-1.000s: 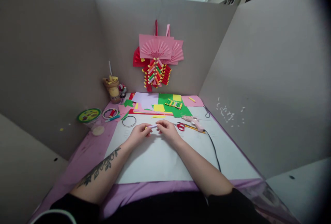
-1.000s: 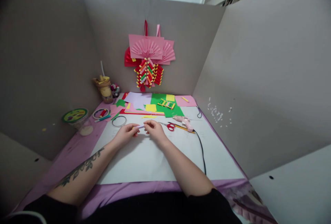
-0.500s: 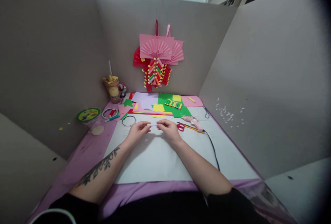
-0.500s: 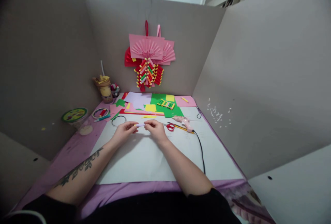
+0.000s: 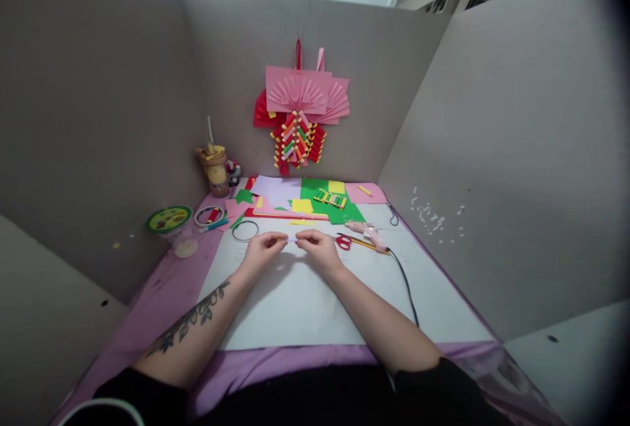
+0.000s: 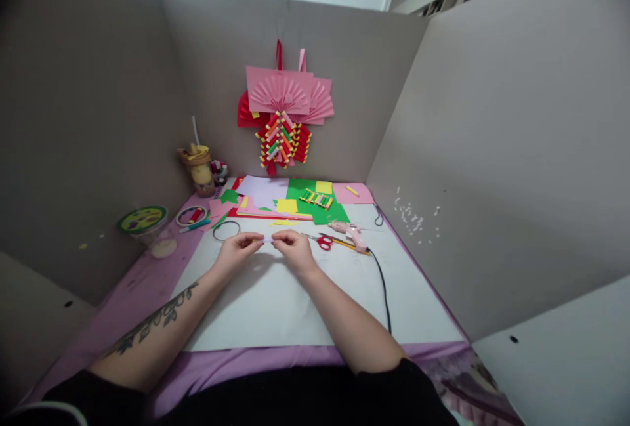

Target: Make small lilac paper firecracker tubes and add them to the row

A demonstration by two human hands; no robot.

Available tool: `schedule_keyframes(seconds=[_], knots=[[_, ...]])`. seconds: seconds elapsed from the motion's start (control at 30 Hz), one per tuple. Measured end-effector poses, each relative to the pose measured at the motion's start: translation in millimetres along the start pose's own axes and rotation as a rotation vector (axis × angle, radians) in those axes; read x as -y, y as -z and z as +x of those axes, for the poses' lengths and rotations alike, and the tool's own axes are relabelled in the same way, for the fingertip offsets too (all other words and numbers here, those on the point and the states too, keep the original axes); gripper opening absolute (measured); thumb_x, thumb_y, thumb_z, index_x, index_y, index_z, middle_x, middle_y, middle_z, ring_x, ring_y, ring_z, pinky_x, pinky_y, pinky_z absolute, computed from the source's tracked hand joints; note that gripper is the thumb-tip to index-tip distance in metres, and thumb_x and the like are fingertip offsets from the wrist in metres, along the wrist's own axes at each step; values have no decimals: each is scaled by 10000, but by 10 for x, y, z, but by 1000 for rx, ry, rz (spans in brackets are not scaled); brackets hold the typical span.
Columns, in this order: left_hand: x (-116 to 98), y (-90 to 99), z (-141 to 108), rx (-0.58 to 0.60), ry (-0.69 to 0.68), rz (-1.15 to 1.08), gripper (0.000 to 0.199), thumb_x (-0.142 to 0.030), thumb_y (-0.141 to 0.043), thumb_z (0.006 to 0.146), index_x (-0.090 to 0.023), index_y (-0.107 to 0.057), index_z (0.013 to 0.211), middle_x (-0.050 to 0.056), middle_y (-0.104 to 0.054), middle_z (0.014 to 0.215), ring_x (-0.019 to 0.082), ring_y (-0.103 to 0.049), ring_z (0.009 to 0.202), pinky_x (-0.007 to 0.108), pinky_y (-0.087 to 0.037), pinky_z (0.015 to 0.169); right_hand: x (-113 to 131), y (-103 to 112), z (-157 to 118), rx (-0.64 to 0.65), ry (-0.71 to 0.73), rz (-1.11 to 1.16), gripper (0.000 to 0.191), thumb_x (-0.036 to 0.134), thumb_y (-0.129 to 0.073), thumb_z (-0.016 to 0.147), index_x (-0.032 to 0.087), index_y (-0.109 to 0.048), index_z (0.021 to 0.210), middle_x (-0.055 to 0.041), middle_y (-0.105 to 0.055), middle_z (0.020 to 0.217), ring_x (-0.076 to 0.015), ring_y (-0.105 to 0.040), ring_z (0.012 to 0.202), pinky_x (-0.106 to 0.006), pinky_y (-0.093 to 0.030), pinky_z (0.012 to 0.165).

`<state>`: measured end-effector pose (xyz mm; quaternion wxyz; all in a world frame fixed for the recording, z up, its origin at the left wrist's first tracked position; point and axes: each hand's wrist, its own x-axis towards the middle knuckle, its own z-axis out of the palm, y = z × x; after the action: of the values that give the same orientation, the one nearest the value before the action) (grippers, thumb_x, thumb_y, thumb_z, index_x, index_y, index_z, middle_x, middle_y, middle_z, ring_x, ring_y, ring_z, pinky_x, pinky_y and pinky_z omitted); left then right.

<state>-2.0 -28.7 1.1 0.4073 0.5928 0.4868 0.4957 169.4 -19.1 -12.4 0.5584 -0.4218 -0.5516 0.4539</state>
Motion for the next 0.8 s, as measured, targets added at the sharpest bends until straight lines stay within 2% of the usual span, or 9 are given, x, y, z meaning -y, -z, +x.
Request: schedule_keyframes(seconds=[0.23,0.47,0.7,0.8], knots=[[-33,17,-12,-14,36,33,262,-345,-679,655,-154,-708,833,20,-649,637,121,-514,538,226,-380,505,31,-26,-22,57,-46,42,211,274,-710,627,189,-698,820,-24,-684,713,-164,-616,658,-298,-480,661],[15,-4,19,7,12,65,298,-362,-672,672,-148,-706,875,7,-623,608,119,-521,539,221,-384,498,11,-35,-4,28,-91,76,210,277,-728,602,177,-710,786,-29,-696,714,-158,-616,650,-304,-474,677],[-30,-44,-12,27,25,5,292,-355,-695,656,-154,-695,868,73,-711,844,171,-631,699,255,-485,617,-102,-89,2,12,-154,167,268,296,-758,566,173,-710,799,-14,-680,690,-141,-592,628,-290,-464,675],[-30,-49,-10,19,34,-13,317,-370,-696,656,-153,-684,886,78,-711,855,184,-644,725,264,-497,630,-127,-100,2,20,-167,194,268,292,-759,568,170,-708,802,-11,-674,686,-137,-585,622,-289,-459,670]])
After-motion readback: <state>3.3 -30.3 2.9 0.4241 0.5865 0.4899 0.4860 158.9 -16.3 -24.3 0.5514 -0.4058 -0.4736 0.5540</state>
